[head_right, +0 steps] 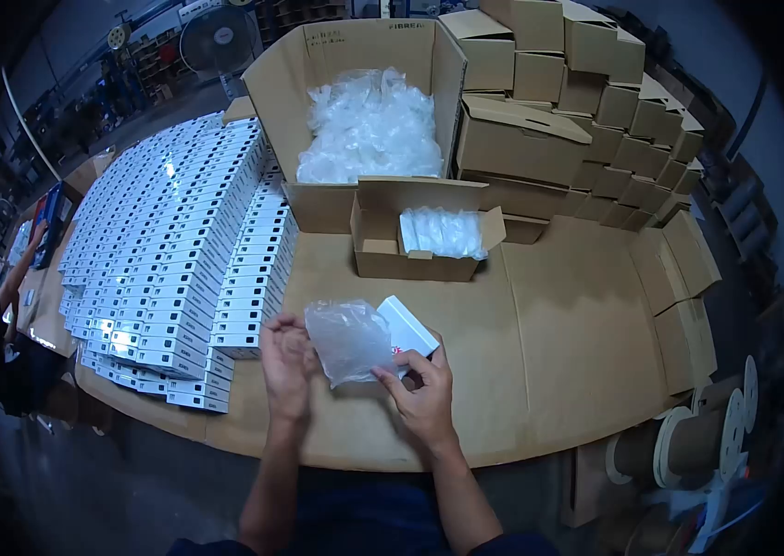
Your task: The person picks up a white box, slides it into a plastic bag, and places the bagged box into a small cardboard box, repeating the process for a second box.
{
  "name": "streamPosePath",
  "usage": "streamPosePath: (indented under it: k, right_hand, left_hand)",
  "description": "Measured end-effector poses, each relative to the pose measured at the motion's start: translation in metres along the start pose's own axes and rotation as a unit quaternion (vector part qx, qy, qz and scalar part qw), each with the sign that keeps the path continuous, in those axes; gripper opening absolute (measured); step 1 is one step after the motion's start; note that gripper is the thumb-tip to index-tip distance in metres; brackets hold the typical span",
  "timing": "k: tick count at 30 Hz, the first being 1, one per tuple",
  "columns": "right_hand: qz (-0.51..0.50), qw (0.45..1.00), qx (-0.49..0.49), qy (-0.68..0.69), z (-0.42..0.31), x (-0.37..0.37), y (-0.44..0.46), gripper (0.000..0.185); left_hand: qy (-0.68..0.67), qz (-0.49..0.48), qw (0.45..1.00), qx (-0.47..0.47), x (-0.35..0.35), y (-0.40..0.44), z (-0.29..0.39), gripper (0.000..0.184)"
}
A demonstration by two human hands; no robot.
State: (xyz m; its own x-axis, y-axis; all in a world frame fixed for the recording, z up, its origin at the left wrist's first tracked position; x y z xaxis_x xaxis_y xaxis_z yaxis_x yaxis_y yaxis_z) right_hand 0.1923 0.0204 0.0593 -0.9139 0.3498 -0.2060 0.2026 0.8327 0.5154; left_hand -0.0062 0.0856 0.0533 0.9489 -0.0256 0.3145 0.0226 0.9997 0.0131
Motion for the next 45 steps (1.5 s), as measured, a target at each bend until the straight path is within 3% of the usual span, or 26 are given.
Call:
streamPosePath:
  k: [3,4,7,11,15,18,21,22,26,29,30,32,33,35,36,38,45]
  right_hand:
    - [0.003,0.999,-0.052,0.0,0.004,0.01,-0.002,0.025]
    - [-0.004,0.999,-0.024,0.023,0.005,0.012,-0.004,0.025]
    - [-0.021,0.996,0.043,0.073,0.005,0.015,-0.011,0.025]
    - [-0.016,0.993,0.068,0.098,0.012,0.012,-0.02,0.023]
    - [0.023,0.978,0.084,0.191,0.008,0.018,-0.02,0.018]
    - [0.022,0.988,0.073,0.132,0.018,0.015,-0.022,0.018]
    - [0.05,0.99,0.086,0.103,0.023,0.009,-0.023,0.018]
    - [0.055,0.988,0.075,0.123,0.022,0.009,-0.022,0.017]
    - [0.033,0.989,0.024,0.14,0.012,0.012,-0.019,0.013]
    - [0.045,0.989,0.017,0.143,0.009,0.008,-0.013,0.014]
    - [0.056,0.99,0.04,0.127,0.011,-0.002,-0.009,0.015]
    - [0.089,0.995,-0.004,0.055,0.011,-0.023,0.003,0.019]
    - [0.104,0.989,0.022,0.101,0.008,-0.03,0.008,0.028]
    - [0.166,0.971,-0.103,0.136,-0.011,-0.038,0.032,0.043]
    - [0.167,0.964,-0.109,0.176,-0.015,-0.038,0.037,0.045]
    - [0.166,0.945,-0.12,0.255,-0.021,-0.037,0.044,0.049]
    - [0.051,0.947,-0.095,0.304,-0.037,-0.001,0.052,0.038]
  left_hand:
    - [0.04,-0.008,0.995,-0.089,0.017,-0.02,-0.029,0.029]
    - [0.071,0.002,0.992,-0.107,0.017,-0.022,-0.034,0.027]
    - [0.026,0.045,0.998,-0.041,0.012,-0.02,-0.03,0.021]
    - [0.062,0.068,0.995,0.046,-0.002,-0.022,-0.028,0.023]
    - [0.036,-0.023,0.999,-0.001,-0.004,-0.028,-0.034,0.021]
    - [0.01,-0.013,1.0,0.024,-0.012,-0.026,-0.035,0.028]
    - [-0.125,-0.055,0.989,0.051,-0.01,-0.02,-0.028,0.034]
    - [-0.13,-0.116,0.985,-0.003,-0.009,-0.021,-0.028,0.053]
    - [0.023,-0.155,0.982,-0.107,-0.003,-0.023,-0.036,0.066]
    - [0.038,-0.127,0.985,-0.109,-0.002,-0.026,-0.035,0.053]
    - [0.073,-0.128,0.984,-0.102,-0.002,-0.026,-0.033,0.052]
    - [0.142,-0.13,0.977,-0.092,-0.005,-0.028,-0.029,0.049]
    - [0.178,-0.127,0.974,-0.065,-0.007,-0.028,-0.029,0.048]
    - [0.248,-0.124,0.961,-0.014,-0.01,-0.029,-0.03,0.047]
    - [0.246,-0.128,0.961,-0.004,-0.009,-0.03,-0.029,0.047]
    - [0.241,-0.134,0.961,0.014,-0.006,-0.031,-0.027,0.047]
    - [0.274,-0.157,0.949,0.007,0.0,-0.033,-0.024,0.05]
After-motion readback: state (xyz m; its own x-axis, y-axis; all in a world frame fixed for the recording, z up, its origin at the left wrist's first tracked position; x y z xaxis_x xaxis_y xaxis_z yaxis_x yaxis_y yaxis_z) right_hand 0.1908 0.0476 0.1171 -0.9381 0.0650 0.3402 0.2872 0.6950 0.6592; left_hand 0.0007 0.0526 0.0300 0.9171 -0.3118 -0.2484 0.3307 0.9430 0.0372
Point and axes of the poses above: each hand's wrist, its own y-axis towards the middle knuckle, its own x-axis out of the palm, z = x × y, the point moved 6 cm from there along y, towards the middle knuckle, and after that the axes turned 15 degrees about -x, right-handed, at the moved point
